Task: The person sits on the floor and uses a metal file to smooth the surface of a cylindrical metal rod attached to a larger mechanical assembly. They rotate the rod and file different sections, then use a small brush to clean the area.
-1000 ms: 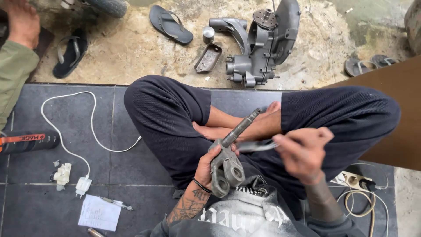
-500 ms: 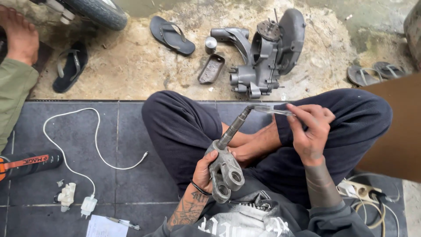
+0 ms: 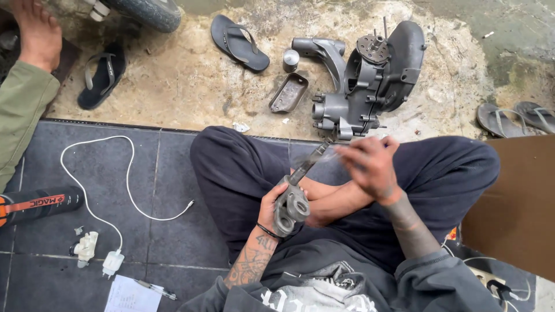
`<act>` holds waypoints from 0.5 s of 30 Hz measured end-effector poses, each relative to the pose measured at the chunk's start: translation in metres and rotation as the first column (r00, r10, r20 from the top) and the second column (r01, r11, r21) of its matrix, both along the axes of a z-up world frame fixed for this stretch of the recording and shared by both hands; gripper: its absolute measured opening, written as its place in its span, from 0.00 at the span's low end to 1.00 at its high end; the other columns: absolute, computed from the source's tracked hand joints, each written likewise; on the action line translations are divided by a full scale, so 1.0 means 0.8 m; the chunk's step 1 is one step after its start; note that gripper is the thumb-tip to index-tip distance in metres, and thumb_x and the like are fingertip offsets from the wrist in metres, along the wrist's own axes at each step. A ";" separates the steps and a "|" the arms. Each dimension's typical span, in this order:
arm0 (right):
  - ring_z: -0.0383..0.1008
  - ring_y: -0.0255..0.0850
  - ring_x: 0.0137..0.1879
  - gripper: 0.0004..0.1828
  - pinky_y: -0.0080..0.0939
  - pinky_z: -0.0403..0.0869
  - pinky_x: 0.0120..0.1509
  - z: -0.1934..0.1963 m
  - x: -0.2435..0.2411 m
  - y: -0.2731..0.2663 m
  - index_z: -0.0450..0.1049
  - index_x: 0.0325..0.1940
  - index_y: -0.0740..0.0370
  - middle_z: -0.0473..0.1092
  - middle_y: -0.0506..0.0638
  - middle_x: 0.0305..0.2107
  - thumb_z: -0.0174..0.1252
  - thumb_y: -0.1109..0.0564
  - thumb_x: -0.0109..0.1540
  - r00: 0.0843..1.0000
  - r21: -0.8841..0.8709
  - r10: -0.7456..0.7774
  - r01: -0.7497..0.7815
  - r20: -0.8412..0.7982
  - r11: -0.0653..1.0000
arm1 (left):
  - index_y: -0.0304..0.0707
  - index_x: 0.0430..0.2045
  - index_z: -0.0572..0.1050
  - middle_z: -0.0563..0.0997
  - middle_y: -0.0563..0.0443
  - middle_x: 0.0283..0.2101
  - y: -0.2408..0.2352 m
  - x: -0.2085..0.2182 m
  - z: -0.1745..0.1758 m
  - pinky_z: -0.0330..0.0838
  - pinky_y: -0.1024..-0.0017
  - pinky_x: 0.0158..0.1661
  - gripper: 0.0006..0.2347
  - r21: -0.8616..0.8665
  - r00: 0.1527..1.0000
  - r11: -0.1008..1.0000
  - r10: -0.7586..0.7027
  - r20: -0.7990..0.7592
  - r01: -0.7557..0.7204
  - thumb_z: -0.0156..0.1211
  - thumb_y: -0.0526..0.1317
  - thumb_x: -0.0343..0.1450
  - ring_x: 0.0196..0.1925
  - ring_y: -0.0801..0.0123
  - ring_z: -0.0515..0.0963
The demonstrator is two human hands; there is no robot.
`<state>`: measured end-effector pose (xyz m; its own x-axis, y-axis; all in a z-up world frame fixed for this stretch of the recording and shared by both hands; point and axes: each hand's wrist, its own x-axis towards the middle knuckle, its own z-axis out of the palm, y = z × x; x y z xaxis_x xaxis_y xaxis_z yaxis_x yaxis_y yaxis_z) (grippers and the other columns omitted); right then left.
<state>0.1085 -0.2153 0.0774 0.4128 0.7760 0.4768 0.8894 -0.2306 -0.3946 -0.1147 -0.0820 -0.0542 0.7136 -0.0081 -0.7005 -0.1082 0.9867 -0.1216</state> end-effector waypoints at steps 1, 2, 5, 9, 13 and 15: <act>0.71 0.43 0.39 0.13 0.49 0.55 0.54 -0.015 0.026 -0.008 0.83 0.47 0.40 0.74 0.45 0.35 0.67 0.55 0.59 1.000 0.005 0.002 -0.002 -0.002 1.000 | 0.23 0.42 0.71 0.78 0.35 0.42 0.004 0.013 0.006 0.76 0.53 0.53 0.15 0.005 1.000 1.000 0.002 -0.002 -0.002 0.61 0.40 0.71 0.51 0.51 0.81; 0.70 0.41 0.38 0.12 0.47 0.55 0.55 -0.032 0.050 -0.018 0.82 0.50 0.42 0.72 0.44 0.33 0.65 0.55 0.63 0.988 0.027 -0.150 0.151 -0.041 0.988 | 0.23 0.41 0.70 0.78 0.35 0.40 0.006 0.023 0.013 0.79 0.55 0.46 0.15 -0.026 1.000 0.999 -0.020 -0.015 0.020 0.62 0.41 0.71 0.47 0.50 0.82; 0.63 0.37 0.38 0.10 0.40 0.58 0.53 -0.087 0.083 -0.024 0.78 0.54 0.52 0.65 0.44 0.29 0.55 0.57 0.71 0.866 0.141 -0.230 0.321 -0.444 0.937 | 0.27 0.36 0.71 0.78 0.36 0.34 0.015 0.051 0.009 0.81 0.65 0.33 0.15 -0.065 0.991 0.992 -0.110 -0.075 0.106 0.64 0.43 0.69 0.37 0.52 0.83; 0.55 0.31 0.29 0.19 0.35 0.63 0.44 -0.177 0.073 -0.008 0.71 0.55 0.65 0.56 0.42 0.25 0.47 0.57 0.63 0.385 0.237 0.109 0.301 -0.917 0.924 | 0.32 0.27 0.73 0.78 0.39 0.24 0.026 0.098 -0.034 0.75 0.76 0.24 0.15 -0.058 0.955 0.966 -0.257 -0.150 0.251 0.64 0.48 0.66 0.25 0.55 0.80; 0.54 0.28 0.27 0.36 0.36 0.68 0.43 -0.246 0.053 0.006 0.62 0.67 0.68 0.50 0.40 0.26 0.41 0.35 0.69 -0.074 0.317 0.351 0.287 -0.933 0.904 | 0.31 0.30 0.72 0.75 0.39 0.26 0.026 0.128 -0.057 0.73 0.81 0.23 0.16 -0.096 0.950 0.951 -0.302 -0.076 0.294 0.59 0.50 0.69 0.25 0.61 0.77; 0.55 0.33 0.24 0.35 0.39 0.67 0.41 -0.266 0.064 0.004 0.68 0.59 0.73 0.51 0.42 0.22 0.41 0.37 0.67 -0.152 0.346 0.405 0.309 -0.902 0.886 | 0.31 0.34 0.70 0.71 0.40 0.30 0.025 0.131 -0.068 0.69 0.87 0.22 0.19 -0.157 0.935 0.921 -0.353 0.044 0.355 0.52 0.53 0.73 0.26 0.70 0.74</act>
